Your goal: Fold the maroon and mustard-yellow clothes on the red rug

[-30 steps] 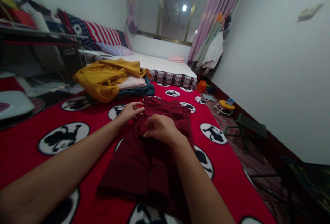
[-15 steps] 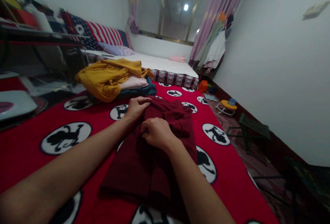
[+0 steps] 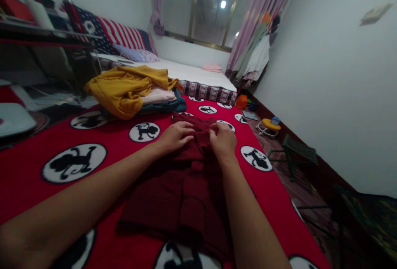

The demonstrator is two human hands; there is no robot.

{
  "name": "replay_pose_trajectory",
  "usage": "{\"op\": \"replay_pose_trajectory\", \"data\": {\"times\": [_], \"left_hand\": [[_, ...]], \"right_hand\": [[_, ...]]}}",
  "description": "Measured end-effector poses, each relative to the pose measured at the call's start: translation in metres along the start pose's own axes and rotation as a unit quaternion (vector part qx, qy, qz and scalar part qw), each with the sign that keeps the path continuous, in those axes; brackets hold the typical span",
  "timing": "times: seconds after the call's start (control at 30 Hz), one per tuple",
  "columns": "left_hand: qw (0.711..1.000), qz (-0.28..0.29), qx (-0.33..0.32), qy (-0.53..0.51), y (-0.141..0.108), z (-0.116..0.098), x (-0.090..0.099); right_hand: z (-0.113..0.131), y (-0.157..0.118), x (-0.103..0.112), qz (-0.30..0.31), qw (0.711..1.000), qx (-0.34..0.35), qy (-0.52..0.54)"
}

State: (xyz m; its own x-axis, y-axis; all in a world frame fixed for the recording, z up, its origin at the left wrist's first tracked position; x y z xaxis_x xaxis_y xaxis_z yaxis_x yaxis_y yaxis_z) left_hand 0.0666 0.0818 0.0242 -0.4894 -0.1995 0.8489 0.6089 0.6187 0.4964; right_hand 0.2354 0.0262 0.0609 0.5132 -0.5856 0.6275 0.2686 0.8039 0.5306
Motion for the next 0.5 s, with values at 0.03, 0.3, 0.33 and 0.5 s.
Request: {"op": "replay_pose_trajectory", "data": {"times": [0.03,0.3,0.33,0.5], "left_hand": [[0.999,0.033,-0.014,-0.009,-0.002,-0.006,-0.006],[0.989,0.142,-0.010,0.043,-0.015,-0.003,-0.040],[0.992,0.118,-0.009,0.033,-0.015,-0.003,-0.037],[0.990,-0.097,-0.076,-0.063,-0.025,-0.016,-0.001]], "right_hand": [[-0.011,0.001,-0.004,0.015,1.000,0.008,-0.004],[-0.056,-0.020,-0.061,0.203,0.979,0.036,-0.003],[-0.058,-0.020,-0.061,0.200,0.979,0.034,0.000],[-0.060,-0.019,-0.056,0.178,0.983,0.025,0.036]]}}
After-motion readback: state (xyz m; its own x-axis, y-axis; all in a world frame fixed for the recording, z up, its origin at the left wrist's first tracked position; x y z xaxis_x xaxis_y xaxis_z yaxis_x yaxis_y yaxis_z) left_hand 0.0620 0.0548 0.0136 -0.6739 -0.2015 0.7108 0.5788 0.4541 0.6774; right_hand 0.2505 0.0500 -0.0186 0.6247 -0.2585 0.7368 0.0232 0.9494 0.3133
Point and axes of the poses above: each hand's wrist, its own y-axis towards the middle knuckle, its own x-axis out of the back of the hand, z = x × y, the point moved 5 cm from there along y, towards the middle knuckle, and after that the axes turned 14 degrees about y, right-handed, at the moved point
